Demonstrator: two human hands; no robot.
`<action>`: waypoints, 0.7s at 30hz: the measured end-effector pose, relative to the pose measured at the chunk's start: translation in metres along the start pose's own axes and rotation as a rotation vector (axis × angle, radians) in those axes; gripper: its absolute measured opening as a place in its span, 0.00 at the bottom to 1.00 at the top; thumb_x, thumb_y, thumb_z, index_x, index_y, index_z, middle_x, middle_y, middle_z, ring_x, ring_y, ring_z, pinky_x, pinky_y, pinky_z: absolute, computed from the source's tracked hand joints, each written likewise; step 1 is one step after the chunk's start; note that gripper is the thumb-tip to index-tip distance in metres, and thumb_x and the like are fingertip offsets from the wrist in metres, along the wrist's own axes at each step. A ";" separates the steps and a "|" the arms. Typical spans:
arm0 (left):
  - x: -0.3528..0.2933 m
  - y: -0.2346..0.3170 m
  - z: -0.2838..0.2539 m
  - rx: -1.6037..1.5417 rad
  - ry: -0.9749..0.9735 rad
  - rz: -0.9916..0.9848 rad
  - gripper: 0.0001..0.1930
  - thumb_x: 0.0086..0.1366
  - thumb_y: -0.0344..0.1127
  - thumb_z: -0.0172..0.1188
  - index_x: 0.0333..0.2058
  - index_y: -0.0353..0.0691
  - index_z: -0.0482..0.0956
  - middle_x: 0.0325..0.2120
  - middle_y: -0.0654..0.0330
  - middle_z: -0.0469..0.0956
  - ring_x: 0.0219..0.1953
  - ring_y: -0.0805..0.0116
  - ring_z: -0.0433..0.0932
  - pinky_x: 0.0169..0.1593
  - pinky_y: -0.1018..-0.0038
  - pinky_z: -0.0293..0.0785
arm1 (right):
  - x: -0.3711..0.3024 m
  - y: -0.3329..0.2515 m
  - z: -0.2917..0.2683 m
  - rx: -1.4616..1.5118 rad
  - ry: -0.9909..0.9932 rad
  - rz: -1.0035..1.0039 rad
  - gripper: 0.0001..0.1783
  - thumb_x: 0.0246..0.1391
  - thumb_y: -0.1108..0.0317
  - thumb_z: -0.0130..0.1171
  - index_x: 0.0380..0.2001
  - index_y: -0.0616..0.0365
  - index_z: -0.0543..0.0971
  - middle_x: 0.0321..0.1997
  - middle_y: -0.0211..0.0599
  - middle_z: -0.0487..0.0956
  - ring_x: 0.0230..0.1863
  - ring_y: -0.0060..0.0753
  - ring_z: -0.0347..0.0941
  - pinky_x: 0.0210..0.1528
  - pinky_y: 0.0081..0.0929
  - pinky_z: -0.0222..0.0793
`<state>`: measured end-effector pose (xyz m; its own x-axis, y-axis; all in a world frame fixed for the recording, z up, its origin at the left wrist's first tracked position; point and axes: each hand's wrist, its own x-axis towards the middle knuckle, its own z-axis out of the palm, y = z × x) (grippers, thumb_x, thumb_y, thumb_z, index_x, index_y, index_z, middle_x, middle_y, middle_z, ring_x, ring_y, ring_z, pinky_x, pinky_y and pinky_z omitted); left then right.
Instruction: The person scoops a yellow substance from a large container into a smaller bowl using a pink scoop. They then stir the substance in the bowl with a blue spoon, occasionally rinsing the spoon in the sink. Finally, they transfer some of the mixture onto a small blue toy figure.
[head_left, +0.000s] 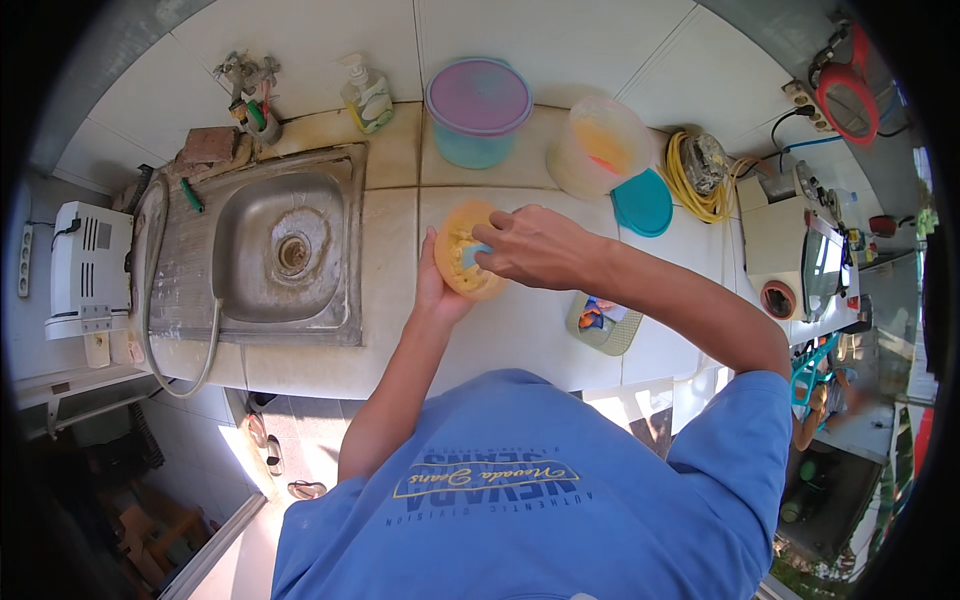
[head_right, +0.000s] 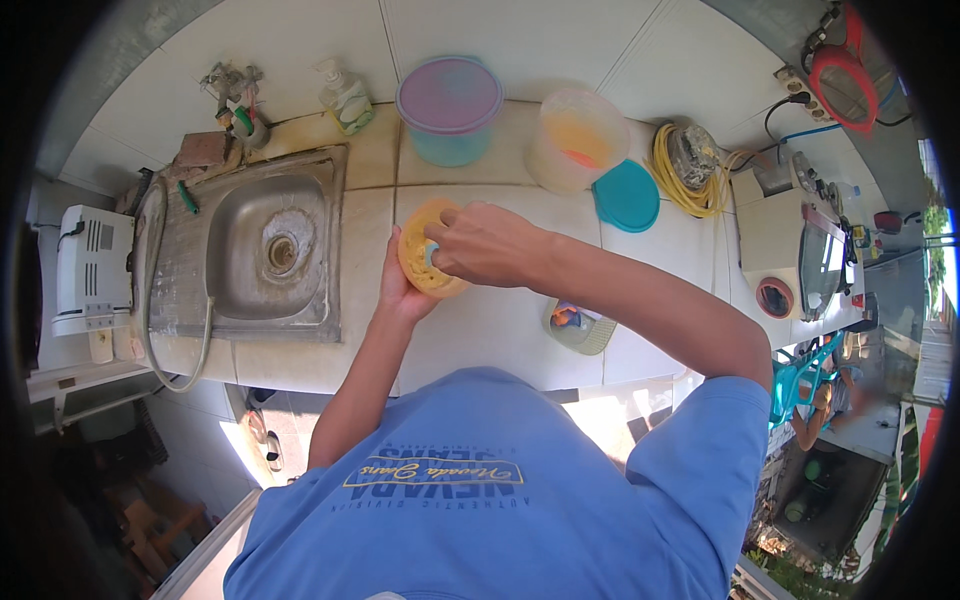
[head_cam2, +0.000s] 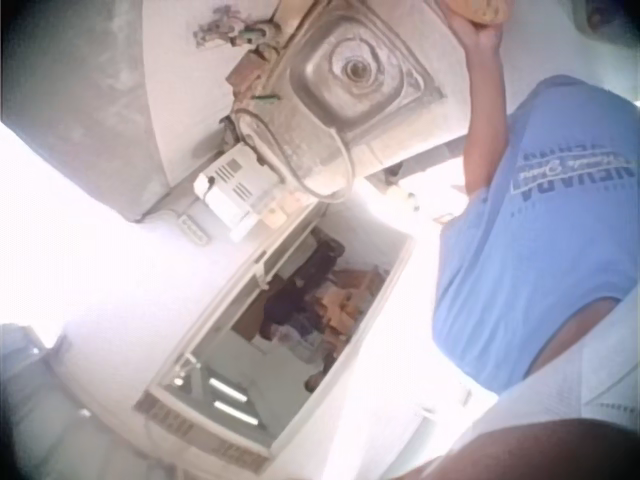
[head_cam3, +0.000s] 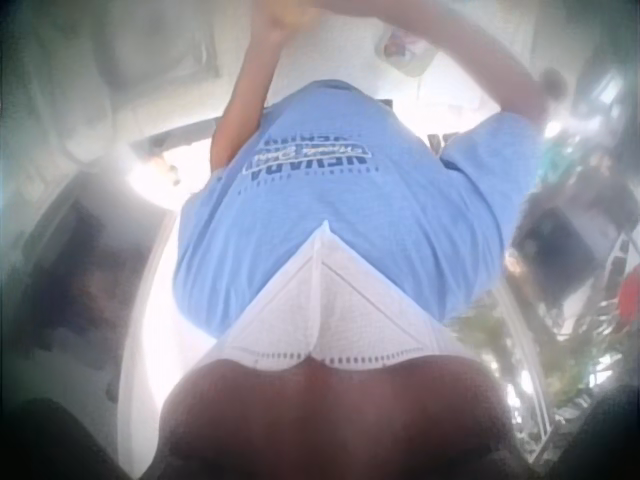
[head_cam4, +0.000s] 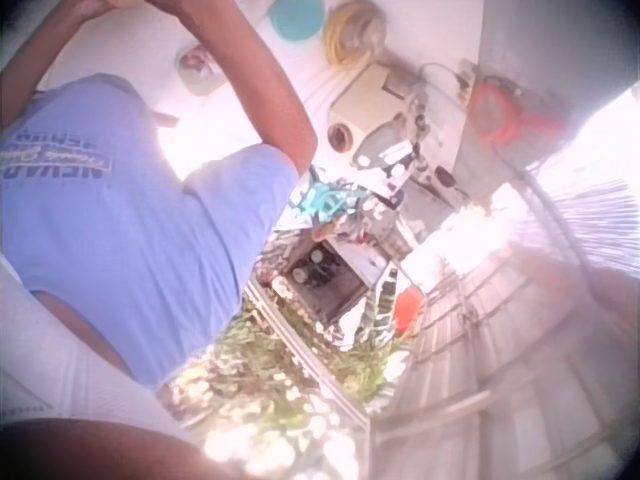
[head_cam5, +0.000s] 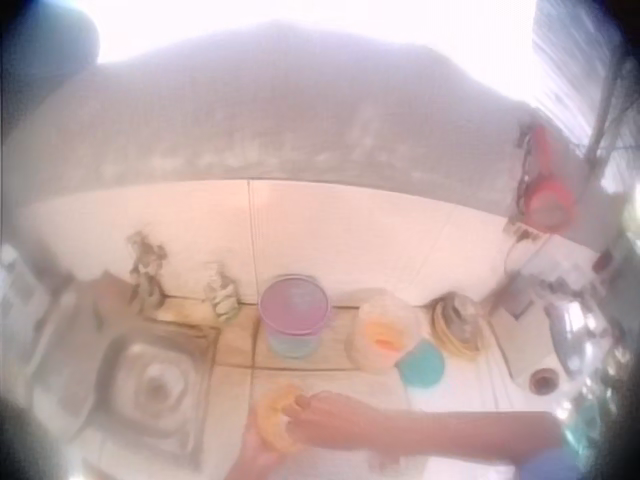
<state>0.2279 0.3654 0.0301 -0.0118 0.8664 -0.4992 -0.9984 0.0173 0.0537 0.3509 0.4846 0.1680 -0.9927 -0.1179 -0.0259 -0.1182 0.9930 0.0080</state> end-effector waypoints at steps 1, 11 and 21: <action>-0.001 -0.001 0.003 0.008 0.017 -0.034 0.29 0.69 0.61 0.46 0.60 0.49 0.67 0.58 0.57 0.70 0.59 0.53 0.70 0.61 0.49 0.67 | 0.006 0.004 -0.003 -0.042 0.043 -0.060 0.06 0.45 0.74 0.59 0.30 0.57 0.80 0.30 0.37 0.74 0.32 0.37 0.76 0.26 0.33 0.73; -0.013 -0.006 0.001 0.138 0.098 0.239 0.27 0.70 0.58 0.44 0.55 0.43 0.71 0.52 0.57 0.75 0.56 0.59 0.73 0.60 0.60 0.70 | -0.042 -0.008 0.056 0.676 -0.242 0.660 0.12 0.56 0.65 0.55 0.35 0.62 0.83 0.17 0.41 0.78 0.19 0.37 0.75 0.28 0.40 0.71; -0.007 -0.012 -0.013 0.320 -0.027 0.228 0.31 0.72 0.61 0.36 0.60 0.45 0.66 0.57 0.58 0.70 0.59 0.60 0.70 0.62 0.57 0.68 | -0.035 -0.029 0.046 0.138 0.030 0.526 0.10 0.50 0.73 0.55 0.34 0.61 0.82 0.29 0.42 0.78 0.29 0.41 0.78 0.27 0.37 0.74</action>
<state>0.2396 0.3526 0.0221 -0.2256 0.8787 -0.4208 -0.9026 -0.0260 0.4296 0.3900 0.4603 0.1230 -0.9174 0.3972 -0.0256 0.3973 0.9100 -0.1186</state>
